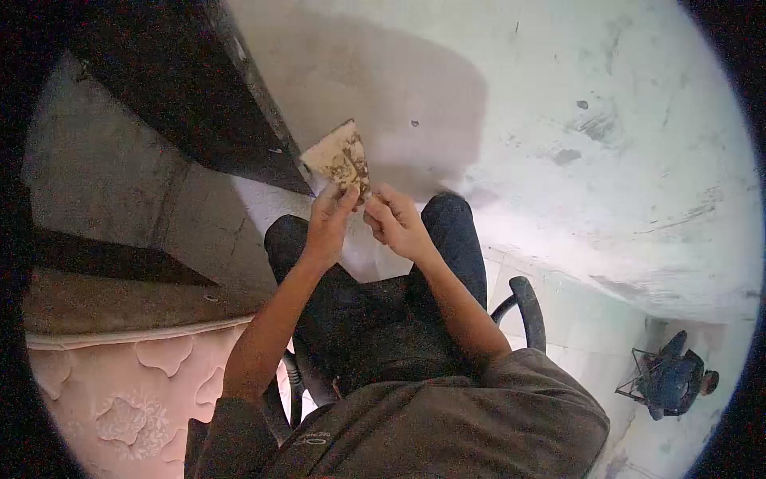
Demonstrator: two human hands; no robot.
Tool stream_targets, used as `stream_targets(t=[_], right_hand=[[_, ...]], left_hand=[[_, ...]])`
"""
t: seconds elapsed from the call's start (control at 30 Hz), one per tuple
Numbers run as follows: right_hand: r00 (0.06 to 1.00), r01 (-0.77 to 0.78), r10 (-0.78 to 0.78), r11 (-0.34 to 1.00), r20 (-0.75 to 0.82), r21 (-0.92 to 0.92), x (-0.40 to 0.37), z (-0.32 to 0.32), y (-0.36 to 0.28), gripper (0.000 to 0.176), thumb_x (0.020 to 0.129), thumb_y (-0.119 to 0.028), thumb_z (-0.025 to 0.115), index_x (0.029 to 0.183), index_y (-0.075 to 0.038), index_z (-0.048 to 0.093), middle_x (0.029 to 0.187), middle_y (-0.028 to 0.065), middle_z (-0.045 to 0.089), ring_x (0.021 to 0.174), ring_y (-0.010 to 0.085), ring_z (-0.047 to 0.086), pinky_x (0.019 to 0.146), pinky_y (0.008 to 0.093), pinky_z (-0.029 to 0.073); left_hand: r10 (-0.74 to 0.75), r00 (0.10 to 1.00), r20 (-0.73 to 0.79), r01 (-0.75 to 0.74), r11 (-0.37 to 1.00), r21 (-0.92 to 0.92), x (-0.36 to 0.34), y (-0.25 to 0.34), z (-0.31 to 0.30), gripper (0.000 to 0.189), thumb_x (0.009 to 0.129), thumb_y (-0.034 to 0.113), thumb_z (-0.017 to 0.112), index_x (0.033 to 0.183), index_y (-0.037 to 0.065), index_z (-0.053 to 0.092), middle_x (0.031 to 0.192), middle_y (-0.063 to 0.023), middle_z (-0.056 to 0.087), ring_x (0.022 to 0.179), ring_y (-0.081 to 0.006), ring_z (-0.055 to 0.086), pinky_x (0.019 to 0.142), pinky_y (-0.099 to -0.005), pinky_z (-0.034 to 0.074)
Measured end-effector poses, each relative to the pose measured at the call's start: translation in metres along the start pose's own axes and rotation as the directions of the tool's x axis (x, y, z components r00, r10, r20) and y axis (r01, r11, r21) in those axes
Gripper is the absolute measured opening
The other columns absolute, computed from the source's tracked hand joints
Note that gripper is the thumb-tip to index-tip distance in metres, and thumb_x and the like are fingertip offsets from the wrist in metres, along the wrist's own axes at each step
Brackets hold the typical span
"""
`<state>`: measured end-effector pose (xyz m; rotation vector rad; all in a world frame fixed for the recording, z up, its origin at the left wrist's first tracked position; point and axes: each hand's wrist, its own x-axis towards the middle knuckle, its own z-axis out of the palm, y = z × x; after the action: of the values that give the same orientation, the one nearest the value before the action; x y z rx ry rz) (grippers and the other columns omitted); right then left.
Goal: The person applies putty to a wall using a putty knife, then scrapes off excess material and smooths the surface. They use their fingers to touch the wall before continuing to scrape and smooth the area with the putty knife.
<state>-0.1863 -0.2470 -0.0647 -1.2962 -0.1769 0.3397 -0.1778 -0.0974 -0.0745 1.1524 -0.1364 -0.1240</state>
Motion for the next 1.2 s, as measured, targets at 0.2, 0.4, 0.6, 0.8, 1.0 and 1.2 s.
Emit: stream_targets(t=[0.2, 0.4, 0.6, 0.8, 1.0, 1.2], right_hand=[[0.989, 0.144, -0.145, 0.987, -0.016, -0.075, 0.004, 0.008, -0.004, 0.013, 0.096, -0.015, 0.047, 0.091, -0.004, 0.051, 0.059, -0.0047, 0.042, 0.047, 0.0034, 0.037, 0.043, 0.0205, 0.031], [0.971, 0.2, -0.226, 0.945, -0.076, -0.258, 0.007, 0.014, -0.008, 0.016, 0.093, -0.011, 0.048, 0.081, -0.002, 0.052, 0.054, -0.003, 0.047, 0.046, 0.0041, 0.04, 0.042, 0.0216, 0.032], [0.964, 0.193, -0.23, 0.95, -0.132, -0.244, 0.005, 0.017, -0.011, 0.022, 0.092, -0.012, 0.048, 0.073, -0.002, 0.052, 0.055, -0.0018, 0.048, 0.046, 0.0049, 0.041, 0.042, 0.0226, 0.032], [0.976, 0.215, -0.217, 0.973, -0.014, -0.081, 0.01, 0.006, 0.005, 0.02, 0.095, -0.016, 0.047, 0.091, 0.002, 0.056, 0.059, -0.0001, 0.047, 0.045, 0.0056, 0.041, 0.039, 0.0216, 0.034], [0.997, 0.048, -0.059, 0.982, -0.058, -0.184, 0.01, -0.004, 0.014, 0.021, 0.094, -0.018, 0.05, 0.085, 0.0, 0.054, 0.059, 0.0, 0.047, 0.047, 0.0066, 0.043, 0.04, 0.0224, 0.035], [0.941, 0.101, -0.293, 0.72, -0.169, -0.687, 0.028, -0.018, 0.008, 0.021, 0.089, -0.018, 0.056, 0.082, 0.001, 0.056, 0.058, 0.017, 0.052, 0.05, 0.0267, 0.052, 0.051, 0.0371, 0.04]], left_hand=[[0.052, 0.998, -0.019, -0.05, 0.995, 0.082, 0.001, 0.004, 0.001, 0.017, 0.094, 0.014, 0.057, 0.104, 0.001, 0.059, 0.104, -0.0036, 0.055, 0.095, -0.0106, 0.053, 0.086, -0.0276, 0.043], [0.101, 0.995, -0.005, -0.1, 0.989, 0.106, -0.001, 0.013, 0.003, 0.018, 0.093, 0.02, 0.058, 0.102, 0.004, 0.059, 0.093, 0.0005, 0.058, 0.087, -0.0085, 0.051, 0.08, -0.0253, 0.041], [0.056, 0.998, 0.008, -0.056, 0.998, 0.039, 0.0, 0.004, -0.001, 0.017, 0.093, 0.013, 0.058, 0.105, 0.001, 0.059, 0.1, -0.0016, 0.055, 0.095, -0.0109, 0.053, 0.084, -0.0279, 0.044], [0.019, 1.0, -0.022, -0.018, 0.998, 0.056, 0.0, 0.0, 0.0, 0.017, 0.093, 0.016, 0.059, 0.103, 0.003, 0.061, 0.096, -0.0012, 0.055, 0.089, -0.0099, 0.052, 0.078, -0.0275, 0.043], [-0.107, 0.99, -0.094, 0.126, 0.965, 0.231, 0.003, -0.013, -0.009, 0.022, 0.092, 0.026, 0.061, 0.1, 0.007, 0.064, 0.086, 0.0003, 0.057, 0.079, -0.0098, 0.049, 0.071, -0.0261, 0.041], [-0.219, 0.943, -0.249, 0.29, 0.909, 0.298, -0.011, -0.031, -0.025, 0.029, 0.095, 0.031, 0.053, 0.105, 0.005, 0.062, 0.093, -0.0034, 0.058, 0.079, -0.0138, 0.052, 0.068, -0.0261, 0.042]])
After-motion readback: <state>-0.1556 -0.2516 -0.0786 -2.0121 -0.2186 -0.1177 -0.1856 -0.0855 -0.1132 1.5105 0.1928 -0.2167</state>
